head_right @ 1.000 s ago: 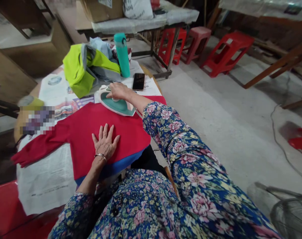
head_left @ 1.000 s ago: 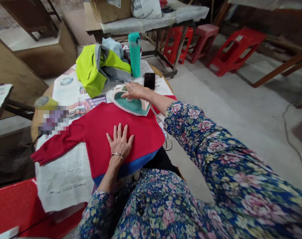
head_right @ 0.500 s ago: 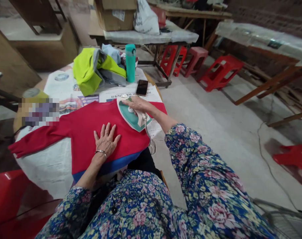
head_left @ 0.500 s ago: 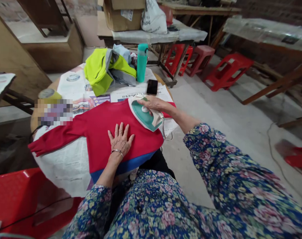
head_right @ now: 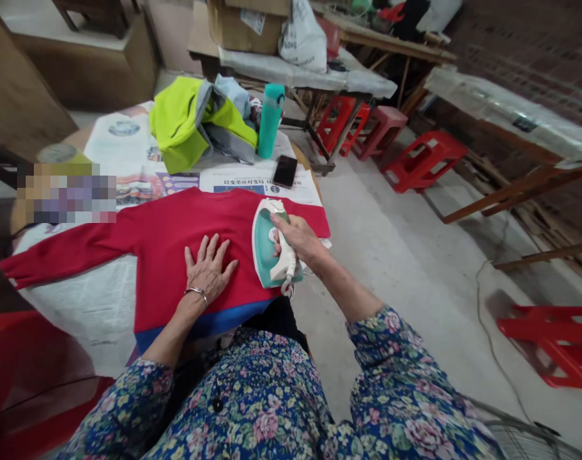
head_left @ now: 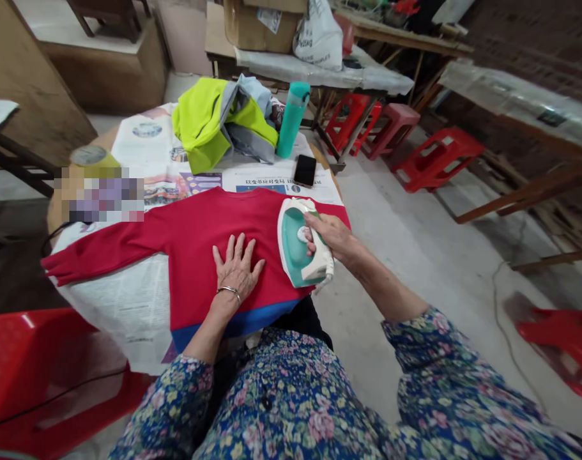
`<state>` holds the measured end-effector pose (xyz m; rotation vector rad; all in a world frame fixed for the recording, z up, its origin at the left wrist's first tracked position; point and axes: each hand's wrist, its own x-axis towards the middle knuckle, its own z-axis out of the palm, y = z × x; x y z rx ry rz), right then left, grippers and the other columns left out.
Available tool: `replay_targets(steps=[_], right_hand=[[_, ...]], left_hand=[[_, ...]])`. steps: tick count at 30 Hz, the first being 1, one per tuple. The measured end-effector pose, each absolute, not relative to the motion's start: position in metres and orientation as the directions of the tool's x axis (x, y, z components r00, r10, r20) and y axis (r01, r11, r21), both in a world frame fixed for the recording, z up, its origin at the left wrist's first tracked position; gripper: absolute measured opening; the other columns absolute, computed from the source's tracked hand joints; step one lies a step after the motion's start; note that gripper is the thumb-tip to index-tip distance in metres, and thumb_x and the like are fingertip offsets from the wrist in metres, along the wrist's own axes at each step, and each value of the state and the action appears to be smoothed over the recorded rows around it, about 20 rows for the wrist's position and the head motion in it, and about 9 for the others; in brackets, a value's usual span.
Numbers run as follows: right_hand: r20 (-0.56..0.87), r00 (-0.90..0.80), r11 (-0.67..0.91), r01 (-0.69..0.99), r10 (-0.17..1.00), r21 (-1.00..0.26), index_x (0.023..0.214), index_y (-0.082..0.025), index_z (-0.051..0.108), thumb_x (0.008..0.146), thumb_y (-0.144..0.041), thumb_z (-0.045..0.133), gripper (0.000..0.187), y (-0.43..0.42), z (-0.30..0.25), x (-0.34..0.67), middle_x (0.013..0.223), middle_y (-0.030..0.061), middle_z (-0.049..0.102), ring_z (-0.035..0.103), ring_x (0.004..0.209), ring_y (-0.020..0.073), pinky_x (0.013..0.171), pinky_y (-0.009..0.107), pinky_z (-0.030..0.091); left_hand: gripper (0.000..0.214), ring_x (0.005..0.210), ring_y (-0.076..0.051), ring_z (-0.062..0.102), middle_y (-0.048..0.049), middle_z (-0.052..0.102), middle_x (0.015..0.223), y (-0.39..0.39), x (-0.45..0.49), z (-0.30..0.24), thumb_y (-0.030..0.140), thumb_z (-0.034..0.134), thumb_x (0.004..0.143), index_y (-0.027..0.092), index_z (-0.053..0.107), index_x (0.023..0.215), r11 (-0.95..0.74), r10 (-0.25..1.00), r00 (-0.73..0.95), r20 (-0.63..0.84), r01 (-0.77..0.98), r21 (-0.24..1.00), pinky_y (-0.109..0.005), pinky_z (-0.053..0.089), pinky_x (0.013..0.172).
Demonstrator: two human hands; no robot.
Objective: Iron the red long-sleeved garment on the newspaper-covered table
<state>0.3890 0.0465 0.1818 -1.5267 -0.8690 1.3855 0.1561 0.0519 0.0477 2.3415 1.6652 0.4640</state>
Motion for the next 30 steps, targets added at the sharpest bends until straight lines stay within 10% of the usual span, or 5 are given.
replay_targets(steps=[7,19,30], right_hand=[[-0.321,0.158,-0.285,-0.217,0.934,-0.934,0.082,-0.024,0.054,0.079,-0.063,0.099,0.060,-0.006,0.175,0.376,0.065,-0.0070,0.060,0.054,0.045,0.0087,0.044,0.023,0.056],[-0.384,0.391,-0.323,-0.214,0.836,-0.922,0.081,-0.024,0.051,0.106,-0.022,0.077,0.036,0.058,0.174,0.338,0.053,-0.0087,0.053,0.051,0.042,0.0092,0.040,0.019,0.046],[-0.361,0.453,-0.331,-0.147,0.815,-0.932,0.077,-0.022,0.053,0.112,-0.021,0.071,0.039,0.118,0.190,0.348,0.051,-0.0073,0.050,0.051,0.045,0.0105,0.043,0.019,0.047]], left_hand=[[0.039,0.158,-0.043,0.054,-0.0207,0.067,0.159,0.053,0.148,0.041,0.047,0.063,0.104,0.021,0.074,0.131,-0.394,0.916,0.300,0.267,0.806,0.442,-0.081,0.022,0.138],[0.018,0.137,-0.035,0.066,-0.0082,0.077,0.139,0.056,0.144,0.038,0.035,0.069,0.098,0.028,0.071,0.081,-0.462,0.881,0.322,0.347,0.742,0.486,-0.070,0.036,0.136],[0.063,0.168,-0.040,0.044,-0.0107,0.057,0.175,0.055,0.145,0.042,0.051,0.061,0.103,0.031,0.063,0.163,-0.499,0.867,0.454,0.208,0.787,0.362,-0.074,0.022,0.140]])
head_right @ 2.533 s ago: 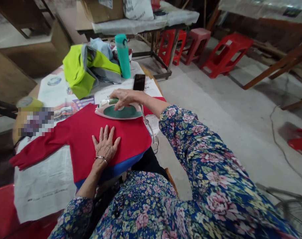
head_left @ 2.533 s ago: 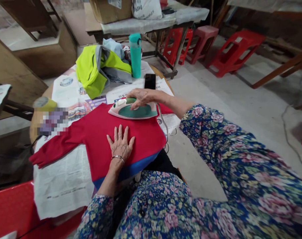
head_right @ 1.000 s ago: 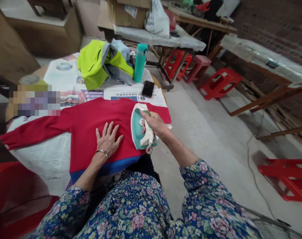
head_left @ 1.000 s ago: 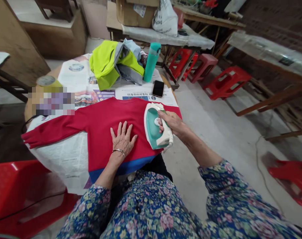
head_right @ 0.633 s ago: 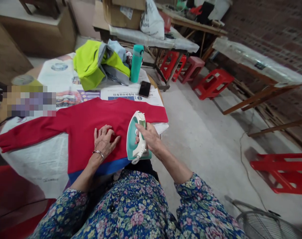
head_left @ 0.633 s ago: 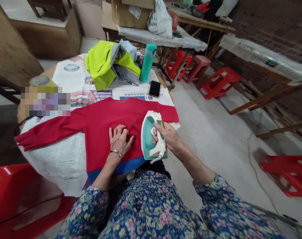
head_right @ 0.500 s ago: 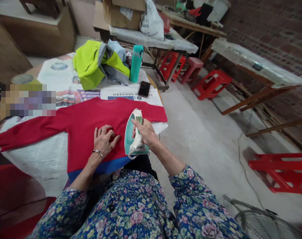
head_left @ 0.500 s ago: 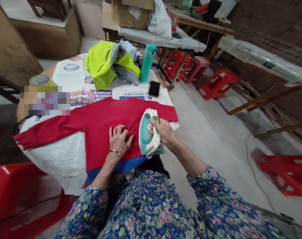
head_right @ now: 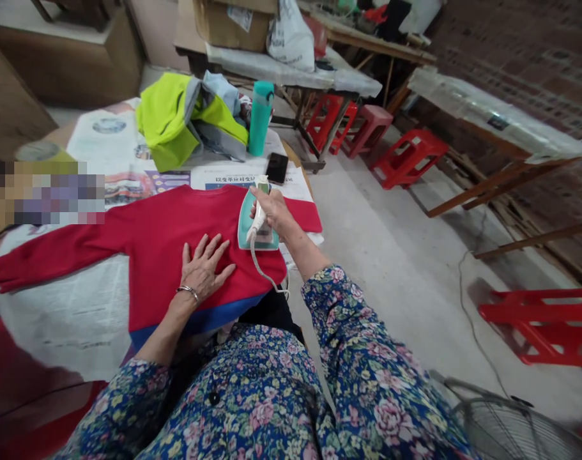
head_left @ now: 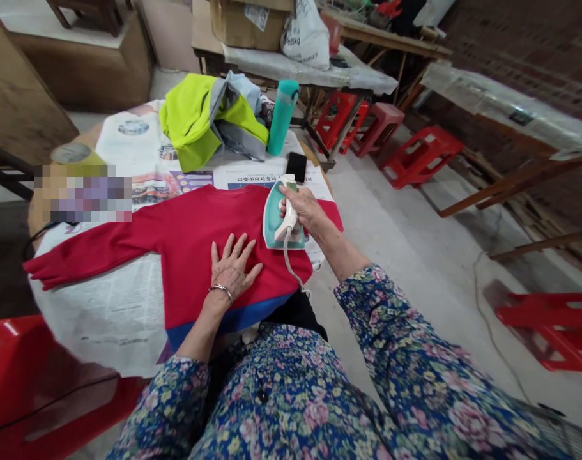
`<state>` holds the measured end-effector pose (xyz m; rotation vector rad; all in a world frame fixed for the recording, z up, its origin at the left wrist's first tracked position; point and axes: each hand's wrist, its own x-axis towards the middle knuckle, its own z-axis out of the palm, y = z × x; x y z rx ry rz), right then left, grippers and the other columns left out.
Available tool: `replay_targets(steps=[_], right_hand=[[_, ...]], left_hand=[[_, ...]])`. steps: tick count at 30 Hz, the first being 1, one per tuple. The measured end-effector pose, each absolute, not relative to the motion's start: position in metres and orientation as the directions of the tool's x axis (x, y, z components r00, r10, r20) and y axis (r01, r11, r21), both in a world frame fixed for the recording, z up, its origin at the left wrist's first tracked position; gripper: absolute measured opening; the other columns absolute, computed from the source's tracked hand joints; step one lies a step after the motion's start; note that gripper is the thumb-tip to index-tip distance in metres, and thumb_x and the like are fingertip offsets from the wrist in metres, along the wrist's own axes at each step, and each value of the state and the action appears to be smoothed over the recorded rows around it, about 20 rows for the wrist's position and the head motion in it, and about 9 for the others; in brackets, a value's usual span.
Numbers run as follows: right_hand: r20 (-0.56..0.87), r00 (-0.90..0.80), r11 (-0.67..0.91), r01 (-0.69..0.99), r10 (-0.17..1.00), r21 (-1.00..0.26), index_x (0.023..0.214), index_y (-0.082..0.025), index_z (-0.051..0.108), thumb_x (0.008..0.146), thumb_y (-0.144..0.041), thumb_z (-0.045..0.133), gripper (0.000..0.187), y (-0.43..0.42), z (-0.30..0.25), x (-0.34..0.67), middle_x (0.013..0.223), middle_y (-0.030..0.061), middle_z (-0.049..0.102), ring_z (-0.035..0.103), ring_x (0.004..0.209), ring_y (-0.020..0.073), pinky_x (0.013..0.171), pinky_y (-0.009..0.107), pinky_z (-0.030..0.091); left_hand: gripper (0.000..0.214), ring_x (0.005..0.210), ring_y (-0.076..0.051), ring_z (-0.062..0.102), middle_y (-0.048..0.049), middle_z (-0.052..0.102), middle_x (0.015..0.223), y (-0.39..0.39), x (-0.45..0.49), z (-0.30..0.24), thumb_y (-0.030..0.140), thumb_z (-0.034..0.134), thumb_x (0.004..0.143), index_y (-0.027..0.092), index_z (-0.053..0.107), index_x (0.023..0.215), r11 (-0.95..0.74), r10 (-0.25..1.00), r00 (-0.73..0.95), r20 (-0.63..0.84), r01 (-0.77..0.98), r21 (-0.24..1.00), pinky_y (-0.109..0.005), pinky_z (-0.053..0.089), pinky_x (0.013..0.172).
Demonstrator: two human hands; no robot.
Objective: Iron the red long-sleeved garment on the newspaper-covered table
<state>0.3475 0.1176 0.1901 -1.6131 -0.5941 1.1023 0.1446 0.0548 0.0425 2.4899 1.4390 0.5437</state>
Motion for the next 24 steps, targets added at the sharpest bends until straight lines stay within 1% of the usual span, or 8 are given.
replay_targets(steps=[6,8,10,14,17,19,21,24], right_hand=[[-0.454,0.386,-0.416,-0.181,0.803,-0.891,0.079,-0.022,0.053,0.110,-0.020,0.074,0.037,0.082,0.192,0.344,0.052,-0.0073,0.053,0.050,0.041,0.0095,0.041,0.019,0.046],[-0.461,0.339,-0.416,-0.199,0.821,-0.887,0.081,-0.023,0.051,0.111,-0.018,0.071,0.036,0.061,0.189,0.343,0.052,-0.0083,0.052,0.049,0.039,0.0093,0.039,0.019,0.044],[-0.450,0.287,-0.404,-0.206,0.846,-0.891,0.083,-0.023,0.050,0.108,-0.020,0.074,0.034,0.037,0.184,0.343,0.054,-0.0085,0.054,0.048,0.039,0.0083,0.038,0.018,0.042],[-0.472,0.128,-0.450,-0.166,0.872,-0.877,0.085,-0.025,0.050,0.087,-0.034,0.094,0.045,-0.005,0.175,0.345,0.058,-0.0093,0.057,0.048,0.037,0.0086,0.035,0.020,0.044],[-0.457,0.076,-0.445,-0.128,0.886,-0.886,0.087,-0.025,0.052,0.078,-0.042,0.097,0.049,-0.026,0.172,0.343,0.059,-0.0107,0.057,0.047,0.037,0.0082,0.034,0.020,0.043],[-0.425,0.054,-0.420,-0.077,0.904,-0.904,0.087,-0.025,0.054,0.079,-0.043,0.095,0.045,-0.033,0.171,0.340,0.059,-0.0105,0.057,0.048,0.036,0.0084,0.034,0.021,0.044],[-0.380,0.017,-0.380,-0.011,0.925,-0.925,0.085,-0.025,0.056,0.084,-0.040,0.091,0.038,-0.035,0.170,0.336,0.057,-0.0091,0.057,0.049,0.036,0.0090,0.035,0.021,0.044],[-0.374,-0.015,-0.374,0.032,0.927,-0.927,0.081,-0.025,0.057,0.090,-0.035,0.088,0.034,-0.026,0.170,0.326,0.054,-0.0073,0.057,0.049,0.035,0.0090,0.034,0.020,0.043]], left_hand=[[0.069,0.174,-0.042,0.033,-0.0083,0.043,0.184,0.054,0.151,0.047,0.057,0.057,0.106,0.036,0.053,0.172,-0.473,0.880,0.465,0.099,0.836,0.279,-0.079,0.015,0.139],[0.067,0.174,-0.042,0.031,-0.0086,0.042,0.185,0.054,0.153,0.048,0.055,0.055,0.108,0.036,0.052,0.172,-0.465,0.883,0.463,0.076,0.841,0.278,-0.081,0.015,0.138],[0.063,0.175,-0.042,0.030,-0.0091,0.042,0.185,0.054,0.154,0.048,0.050,0.052,0.110,0.036,0.053,0.172,-0.468,0.881,0.468,0.071,0.836,0.287,-0.082,0.017,0.137],[0.059,0.174,-0.041,0.032,-0.0088,0.047,0.182,0.051,0.148,0.045,0.042,0.051,0.111,0.037,0.056,0.169,-0.501,0.863,0.498,0.092,0.814,0.295,-0.080,0.022,0.137],[0.057,0.173,-0.041,0.035,-0.0071,0.052,0.180,0.039,0.133,0.043,0.041,0.056,0.109,0.040,0.061,0.166,-0.519,0.853,0.508,0.118,0.805,0.289,-0.077,0.024,0.138],[0.054,0.172,-0.040,0.038,-0.0072,0.055,0.177,0.027,0.119,0.042,0.039,0.058,0.108,0.039,0.064,0.162,-0.529,0.848,0.508,0.153,0.796,0.293,-0.074,0.026,0.139],[0.049,0.168,-0.036,0.045,-0.0090,0.061,0.172,0.015,0.105,0.040,0.033,0.056,0.107,0.035,0.070,0.155,-0.532,0.847,0.492,0.202,0.787,0.312,-0.069,0.030,0.139],[0.037,0.157,-0.031,0.059,-0.0113,0.073,0.158,0.002,0.089,0.037,0.025,0.051,0.107,0.028,0.077,0.134,-0.511,0.858,0.433,0.278,0.779,0.364,-0.061,0.038,0.138]])
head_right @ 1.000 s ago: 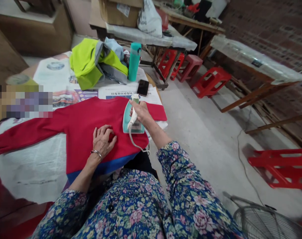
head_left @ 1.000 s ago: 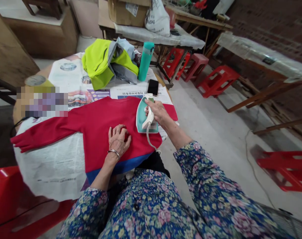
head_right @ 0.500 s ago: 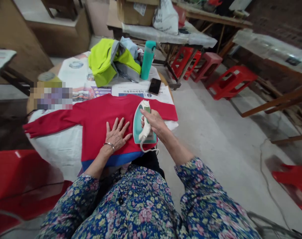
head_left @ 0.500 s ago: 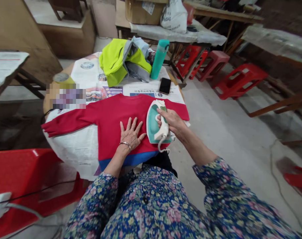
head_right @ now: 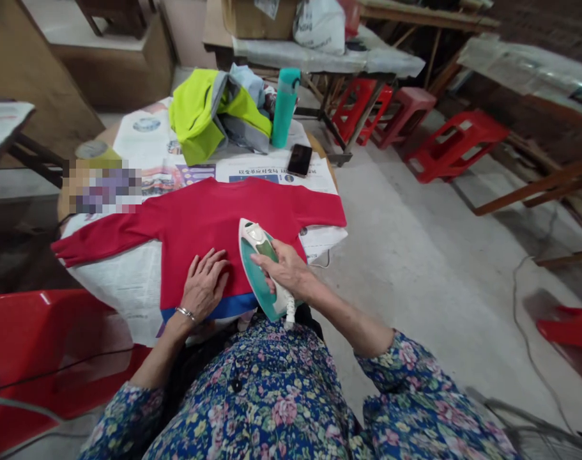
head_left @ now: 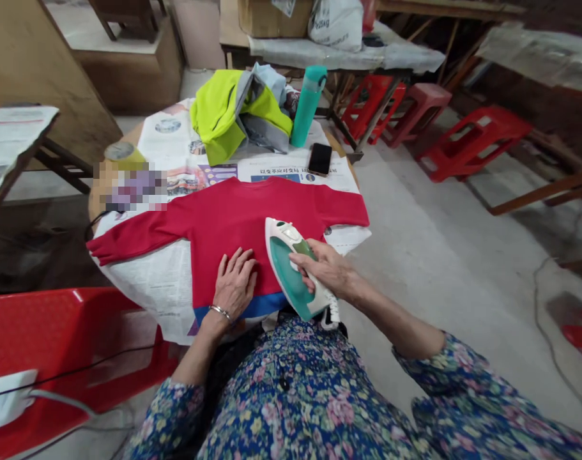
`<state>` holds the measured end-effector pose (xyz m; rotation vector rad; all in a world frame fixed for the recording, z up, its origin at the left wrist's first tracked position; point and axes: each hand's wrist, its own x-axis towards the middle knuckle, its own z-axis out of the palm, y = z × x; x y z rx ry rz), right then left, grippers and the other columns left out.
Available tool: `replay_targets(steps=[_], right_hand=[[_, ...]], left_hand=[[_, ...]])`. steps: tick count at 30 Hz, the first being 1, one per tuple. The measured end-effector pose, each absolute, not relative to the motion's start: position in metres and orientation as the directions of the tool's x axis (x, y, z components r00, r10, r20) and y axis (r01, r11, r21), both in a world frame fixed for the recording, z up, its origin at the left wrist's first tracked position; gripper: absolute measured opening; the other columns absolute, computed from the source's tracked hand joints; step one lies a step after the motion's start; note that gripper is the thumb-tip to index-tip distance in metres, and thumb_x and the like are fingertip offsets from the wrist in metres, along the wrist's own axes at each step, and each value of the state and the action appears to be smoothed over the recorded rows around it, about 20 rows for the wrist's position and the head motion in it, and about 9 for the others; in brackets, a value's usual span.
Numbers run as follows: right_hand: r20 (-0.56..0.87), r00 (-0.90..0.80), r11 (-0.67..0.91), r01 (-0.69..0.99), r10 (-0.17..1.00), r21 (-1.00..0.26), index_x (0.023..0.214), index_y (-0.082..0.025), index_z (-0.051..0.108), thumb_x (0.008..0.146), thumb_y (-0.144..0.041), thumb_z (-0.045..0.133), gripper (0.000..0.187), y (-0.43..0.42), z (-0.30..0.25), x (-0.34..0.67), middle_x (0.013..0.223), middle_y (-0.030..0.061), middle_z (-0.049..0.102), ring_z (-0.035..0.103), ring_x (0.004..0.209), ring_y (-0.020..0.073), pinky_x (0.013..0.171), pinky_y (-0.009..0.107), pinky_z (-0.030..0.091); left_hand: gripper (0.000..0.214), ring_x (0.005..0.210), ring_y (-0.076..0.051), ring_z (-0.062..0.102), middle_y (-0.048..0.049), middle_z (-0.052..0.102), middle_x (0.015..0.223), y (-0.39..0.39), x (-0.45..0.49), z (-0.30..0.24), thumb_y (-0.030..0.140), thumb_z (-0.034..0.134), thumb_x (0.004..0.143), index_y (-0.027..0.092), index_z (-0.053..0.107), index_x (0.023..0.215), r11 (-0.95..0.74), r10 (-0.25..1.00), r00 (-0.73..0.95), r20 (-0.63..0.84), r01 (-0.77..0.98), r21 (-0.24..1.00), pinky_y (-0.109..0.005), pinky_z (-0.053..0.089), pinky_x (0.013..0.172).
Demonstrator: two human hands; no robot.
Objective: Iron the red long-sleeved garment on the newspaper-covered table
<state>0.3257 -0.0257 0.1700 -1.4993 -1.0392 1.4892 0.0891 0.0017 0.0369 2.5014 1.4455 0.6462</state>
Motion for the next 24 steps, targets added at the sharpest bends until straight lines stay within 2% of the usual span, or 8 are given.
replay_targets(steps=[3,5,11,15,20,24], right_hand=[[-0.415,-0.006,-0.415,-0.039,0.910,-0.909,0.077,-0.024,0.054,0.089,-0.032,0.091,0.040,-0.006,0.170,0.312,0.058,-0.0062,0.058,0.047,0.036,0.0080,0.033,0.020,0.042],[-0.413,-0.012,-0.412,-0.090,0.911,-0.907,0.078,-0.024,0.054,0.090,-0.030,0.093,0.041,0.012,0.170,0.302,0.059,-0.0060,0.058,0.048,0.038,0.0080,0.034,0.019,0.042],[-0.400,0.030,-0.394,-0.123,0.916,-0.911,0.078,-0.025,0.052,0.096,-0.036,0.092,0.045,0.073,0.175,0.267,0.055,-0.0070,0.054,0.047,0.041,0.0091,0.035,0.019,0.043],[-0.403,0.066,-0.392,-0.137,0.913,-0.910,0.076,-0.025,0.049,0.106,-0.029,0.081,0.044,0.105,0.181,0.251,0.053,-0.0073,0.049,0.048,0.045,0.0107,0.039,0.020,0.047],[-0.389,-0.008,-0.383,-0.190,0.921,-0.904,0.082,-0.026,0.050,0.093,-0.037,0.097,0.050,0.106,0.179,0.253,0.060,-0.0070,0.052,0.050,0.048,0.0104,0.039,0.020,0.048],[-0.408,-0.091,-0.417,-0.157,0.909,-0.895,0.086,-0.026,0.051,0.093,-0.039,0.096,0.047,0.077,0.176,0.262,0.062,-0.0070,0.054,0.050,0.045,0.0102,0.038,0.021,0.047]], left_hand=[[0.029,0.143,-0.027,0.069,-0.0110,0.079,0.142,-0.002,0.083,0.034,0.021,0.047,0.106,0.027,0.075,0.115,-0.492,0.864,0.370,0.342,0.767,0.411,-0.056,0.044,0.134],[0.026,0.138,-0.027,0.071,-0.0106,0.080,0.136,-0.002,0.083,0.034,0.021,0.047,0.106,0.028,0.072,0.109,-0.486,0.863,0.343,0.371,0.763,0.426,-0.054,0.046,0.131],[0.019,0.129,-0.028,0.074,-0.0109,0.080,0.132,0.001,0.087,0.033,0.020,0.053,0.102,0.028,0.070,0.104,-0.463,0.870,0.298,0.393,0.768,0.442,-0.055,0.048,0.128],[0.018,0.127,-0.029,0.074,-0.0106,0.080,0.131,0.003,0.087,0.032,0.021,0.054,0.102,0.028,0.070,0.102,-0.461,0.870,0.288,0.400,0.762,0.455,-0.055,0.048,0.128],[0.017,0.124,-0.029,0.073,-0.0117,0.079,0.128,0.005,0.086,0.030,0.021,0.054,0.102,0.028,0.070,0.102,-0.466,0.864,0.267,0.428,0.745,0.477,-0.054,0.050,0.124],[0.017,0.118,-0.030,0.071,-0.0139,0.076,0.122,0.005,0.084,0.026,0.017,0.052,0.101,0.026,0.067,0.103,-0.432,0.872,0.180,0.456,0.722,0.541,-0.051,0.056,0.112]])
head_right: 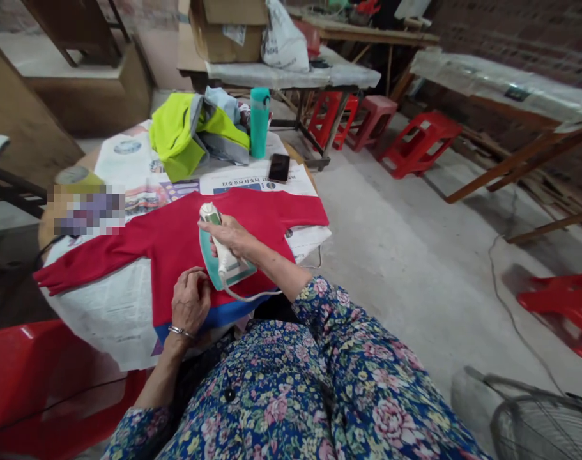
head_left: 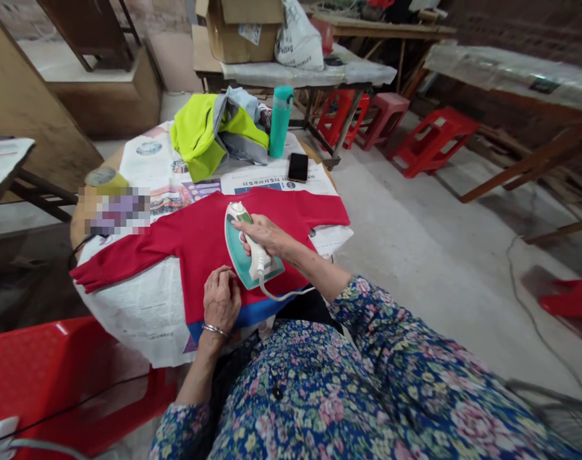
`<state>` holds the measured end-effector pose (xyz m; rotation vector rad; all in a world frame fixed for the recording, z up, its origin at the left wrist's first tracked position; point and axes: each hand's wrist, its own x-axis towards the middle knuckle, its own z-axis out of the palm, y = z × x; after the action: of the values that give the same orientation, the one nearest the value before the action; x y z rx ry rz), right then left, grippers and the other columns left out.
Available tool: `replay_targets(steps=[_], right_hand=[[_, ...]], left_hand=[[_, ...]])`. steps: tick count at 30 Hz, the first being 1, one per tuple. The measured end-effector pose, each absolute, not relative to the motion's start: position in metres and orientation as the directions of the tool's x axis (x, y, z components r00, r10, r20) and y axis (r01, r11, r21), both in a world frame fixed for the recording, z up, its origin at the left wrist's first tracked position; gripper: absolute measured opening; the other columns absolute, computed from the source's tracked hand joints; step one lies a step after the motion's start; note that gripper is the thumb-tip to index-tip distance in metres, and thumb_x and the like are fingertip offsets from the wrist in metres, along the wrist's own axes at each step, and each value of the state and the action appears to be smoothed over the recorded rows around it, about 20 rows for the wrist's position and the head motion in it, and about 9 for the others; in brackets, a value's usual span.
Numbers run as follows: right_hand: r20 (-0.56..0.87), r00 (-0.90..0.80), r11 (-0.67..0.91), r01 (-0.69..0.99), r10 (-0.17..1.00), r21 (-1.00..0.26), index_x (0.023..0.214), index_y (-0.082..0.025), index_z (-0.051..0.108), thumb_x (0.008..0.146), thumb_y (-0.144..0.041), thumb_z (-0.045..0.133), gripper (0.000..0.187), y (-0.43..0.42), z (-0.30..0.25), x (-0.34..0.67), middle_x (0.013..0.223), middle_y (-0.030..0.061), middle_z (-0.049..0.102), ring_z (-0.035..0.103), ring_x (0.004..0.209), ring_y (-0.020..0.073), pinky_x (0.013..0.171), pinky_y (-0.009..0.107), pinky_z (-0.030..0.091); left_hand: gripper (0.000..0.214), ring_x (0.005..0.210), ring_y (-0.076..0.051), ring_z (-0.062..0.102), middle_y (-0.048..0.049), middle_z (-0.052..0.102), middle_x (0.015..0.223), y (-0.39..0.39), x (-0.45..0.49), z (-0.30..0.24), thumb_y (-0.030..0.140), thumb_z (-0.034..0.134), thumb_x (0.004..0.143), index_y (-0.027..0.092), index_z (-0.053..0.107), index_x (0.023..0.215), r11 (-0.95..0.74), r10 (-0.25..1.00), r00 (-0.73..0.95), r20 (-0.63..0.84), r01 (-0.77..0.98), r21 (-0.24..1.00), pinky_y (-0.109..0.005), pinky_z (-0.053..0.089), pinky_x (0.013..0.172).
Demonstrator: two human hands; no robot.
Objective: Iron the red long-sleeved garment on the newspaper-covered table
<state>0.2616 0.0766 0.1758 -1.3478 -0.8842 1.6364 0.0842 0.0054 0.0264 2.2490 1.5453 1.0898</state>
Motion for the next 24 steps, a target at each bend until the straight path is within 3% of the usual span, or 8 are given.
replay_targets(steps=[5,10,16,20,24], right_hand=[[-0.436,-0.196,-0.465,-0.139,0.878,-0.874,0.094,-0.026,0.052,0.093,-0.039,0.095,0.045,0.041,0.168,0.263,0.063,-0.0099,0.055,0.051,0.042,0.0097,0.039,0.023,0.051],[-0.429,-0.239,-0.468,-0.135,0.871,-0.873,0.097,-0.025,0.053,0.093,-0.039,0.094,0.043,0.042,0.164,0.255,0.065,-0.0082,0.057,0.053,0.044,0.0102,0.037,0.021,0.047],[-0.417,-0.224,-0.446,-0.094,0.881,-0.890,0.087,-0.025,0.051,0.092,-0.042,0.095,0.048,0.077,0.174,0.238,0.064,-0.0059,0.054,0.052,0.048,0.0108,0.037,0.020,0.048],[-0.422,-0.198,-0.439,-0.054,0.885,-0.897,0.080,-0.024,0.050,0.098,-0.043,0.091,0.049,0.102,0.183,0.223,0.060,-0.0063,0.051,0.049,0.047,0.0095,0.035,0.017,0.042],[-0.420,-0.207,-0.437,-0.041,0.883,-0.899,0.076,-0.023,0.049,0.101,-0.040,0.089,0.051,0.120,0.187,0.210,0.059,-0.0076,0.050,0.046,0.044,0.0079,0.037,0.017,0.045]], left_hand=[[0.025,0.115,-0.029,0.068,-0.0124,0.070,0.117,0.005,0.080,0.021,0.008,0.049,0.095,0.025,0.064,0.106,-0.402,0.867,0.063,0.494,0.673,0.621,-0.050,0.057,0.109],[0.022,0.116,-0.029,0.068,-0.0109,0.066,0.115,0.004,0.078,0.019,0.009,0.049,0.097,0.026,0.058,0.108,-0.409,0.826,0.019,0.563,0.708,0.576,-0.050,0.058,0.109],[0.017,0.113,-0.029,0.067,-0.0120,0.065,0.117,0.004,0.081,0.021,0.013,0.050,0.101,0.026,0.056,0.109,-0.406,0.802,-0.004,0.597,0.730,0.550,-0.050,0.059,0.106],[0.013,0.115,-0.030,0.066,-0.0116,0.065,0.114,0.006,0.081,0.022,0.016,0.054,0.100,0.026,0.057,0.108,-0.405,0.811,-0.026,0.584,0.696,0.593,-0.052,0.057,0.107],[0.011,0.113,-0.030,0.066,-0.0124,0.066,0.114,0.007,0.078,0.026,0.017,0.053,0.101,0.026,0.057,0.106,-0.403,0.808,-0.051,0.587,0.680,0.613,-0.053,0.056,0.106]])
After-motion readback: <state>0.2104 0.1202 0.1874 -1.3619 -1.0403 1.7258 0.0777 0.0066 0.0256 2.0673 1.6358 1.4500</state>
